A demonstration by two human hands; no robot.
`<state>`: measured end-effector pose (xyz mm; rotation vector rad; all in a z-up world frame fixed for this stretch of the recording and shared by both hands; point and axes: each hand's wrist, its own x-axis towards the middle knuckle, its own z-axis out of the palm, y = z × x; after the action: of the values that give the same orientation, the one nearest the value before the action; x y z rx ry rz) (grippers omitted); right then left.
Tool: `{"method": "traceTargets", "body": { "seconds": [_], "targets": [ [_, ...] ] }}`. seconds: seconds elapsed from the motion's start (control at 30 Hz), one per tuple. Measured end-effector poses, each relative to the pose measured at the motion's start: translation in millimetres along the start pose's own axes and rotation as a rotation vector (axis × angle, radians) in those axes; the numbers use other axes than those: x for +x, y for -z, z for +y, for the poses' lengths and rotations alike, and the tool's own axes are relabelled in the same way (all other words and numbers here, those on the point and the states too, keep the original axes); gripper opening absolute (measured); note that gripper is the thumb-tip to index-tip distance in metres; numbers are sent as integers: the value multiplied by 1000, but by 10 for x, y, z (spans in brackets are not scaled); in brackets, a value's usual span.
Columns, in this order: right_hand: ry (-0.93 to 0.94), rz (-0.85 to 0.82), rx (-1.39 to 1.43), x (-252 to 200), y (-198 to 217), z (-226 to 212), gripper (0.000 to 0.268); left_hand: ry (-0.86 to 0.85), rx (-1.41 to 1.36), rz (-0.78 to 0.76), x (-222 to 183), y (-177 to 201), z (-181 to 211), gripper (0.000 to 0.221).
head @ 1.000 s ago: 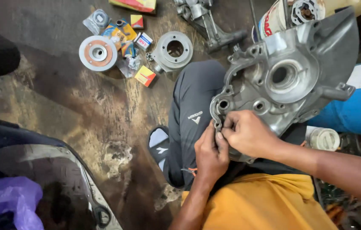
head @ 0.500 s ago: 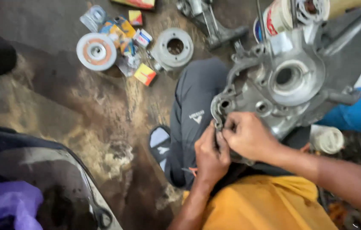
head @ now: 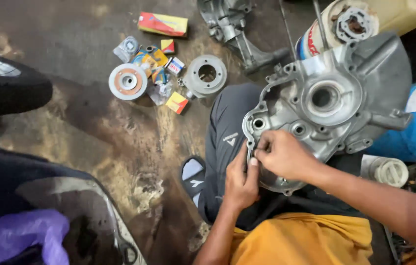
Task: Assembling the internal components of a motorcycle engine crankcase while sitting on the floor.
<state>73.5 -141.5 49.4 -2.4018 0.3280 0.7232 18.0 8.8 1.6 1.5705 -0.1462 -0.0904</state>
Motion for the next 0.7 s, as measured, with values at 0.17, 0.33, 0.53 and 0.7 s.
{"method": "traceTargets", "body": {
  "seconds": [0.17, 0.33, 0.53, 0.7],
  "targets": [
    [-8, -93, 154, -41, 71, -1, 12, -38, -21, -2, -61, -32, -30, 57],
    [9, -206, 209, -131, 262, -65, 11, 4, 6, 46, -156, -158, -91, 57],
    [147, -201, 0, -176, 433, -40, 13, 16, 103, 132, -100, -271, 213, 52],
    [243, -140, -26, -170, 434, 59, 11, -9, 187, 156, -93, -328, 201, 51]
  ]
}}
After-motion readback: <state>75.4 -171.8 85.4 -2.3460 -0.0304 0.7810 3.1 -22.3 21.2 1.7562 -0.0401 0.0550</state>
